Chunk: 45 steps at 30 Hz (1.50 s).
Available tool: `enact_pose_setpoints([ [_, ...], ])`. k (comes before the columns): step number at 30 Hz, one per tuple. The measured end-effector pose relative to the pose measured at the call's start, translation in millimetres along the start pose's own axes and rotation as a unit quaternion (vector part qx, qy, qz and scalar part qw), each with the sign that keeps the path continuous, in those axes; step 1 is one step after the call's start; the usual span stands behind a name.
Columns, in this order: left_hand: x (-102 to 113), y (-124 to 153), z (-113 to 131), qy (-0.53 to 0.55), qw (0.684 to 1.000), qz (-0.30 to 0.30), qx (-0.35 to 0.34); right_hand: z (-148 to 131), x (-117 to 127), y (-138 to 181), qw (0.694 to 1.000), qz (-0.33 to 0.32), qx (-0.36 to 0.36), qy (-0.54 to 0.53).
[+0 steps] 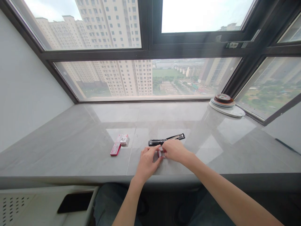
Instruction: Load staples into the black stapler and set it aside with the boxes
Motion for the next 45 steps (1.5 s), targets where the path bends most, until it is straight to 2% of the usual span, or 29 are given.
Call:
enact_pose_setpoints([
  [2, 0.1, -0.1, 0.1, 0.001, 1.000, 0.001, -0.001, 6.7, -0.6, 6.3, 0.998, 0.016, 0.022, -0.049],
  [5, 0.2, -0.4, 0.7, 0.000, 1.000, 0.001, -0.004, 30.4, -7.7, 23.7, 0.978, 0.052, 0.034, -0.201],
  [8, 0.9, -0.4, 1.7, -0.006, 1.000, -0.003, -0.006, 64.8, -22.3, 44.5, 0.948, 0.099, -0.014, -0.302],
  [10, 2.1, -0.8, 2.1, -0.012, 1.000, 0.002, -0.005, 83.0, -30.5, 56.1, 0.936, 0.123, -0.055, -0.325],
  [12, 2.8, -1.9, 0.4, -0.021, 1.000, 0.019, 0.012, 90.4, -35.0, 62.4, 0.933, 0.121, -0.069, -0.331],
  [16, -7.2, -6.6, -1.6, -0.029, 0.997, 0.028, 0.058, 76.4, -34.2, 60.2, 0.942, 0.077, -0.029, -0.326],
  [21, -21.2, -6.5, 6.0, -0.008, 0.998, 0.024, 0.056, 54.2, -28.1, 54.7, 0.946, 0.079, -0.009, -0.313],
  [25, -3.6, -5.5, -10.5, -0.002, 0.994, 0.071, 0.085, 50.2, -25.7, 52.9, 0.950, 0.090, -0.025, -0.297],
  [28, 19.6, -14.5, -31.1, -0.081, 0.984, 0.124, 0.101, 44.5, -24.8, 47.2, 0.957, 0.075, -0.022, -0.280],
  [31, 22.0, -26.1, -43.1, -0.130, 0.984, 0.087, 0.090, 35.5, -20.1, 37.5, 0.963, 0.074, -0.019, -0.260],
  [34, 10.4, -25.4, -38.2, -0.124, 0.990, 0.040, 0.055, 26.0, -11.3, 26.0, 0.961, 0.101, -0.006, -0.258],
  [36, 5.2, -18.5, -29.8, -0.121, 0.991, 0.038, 0.040, 22.0, -6.9, 18.6, 0.958, 0.116, 0.006, -0.261],
  [39, 3.4, -9.0, -20.7, -0.118, 0.991, 0.044, 0.038, 18.0, -7.3, 10.0, 0.963, 0.092, 0.032, -0.250],
  [45, 7.3, -8.4, -21.2, -0.105, 0.993, 0.044, 0.043, 13.7, -8.4, 7.9, 0.971, 0.069, 0.062, -0.220],
])
Point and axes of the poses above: each hand's wrist, its own y-axis away from the middle knuckle, its own x-axis out of the back of the hand, z = x × y, the point moved 6 cm from there along -y, towards the middle knuckle, and after that the axes turned 7 degrees about -x, right-handed, at the moved point
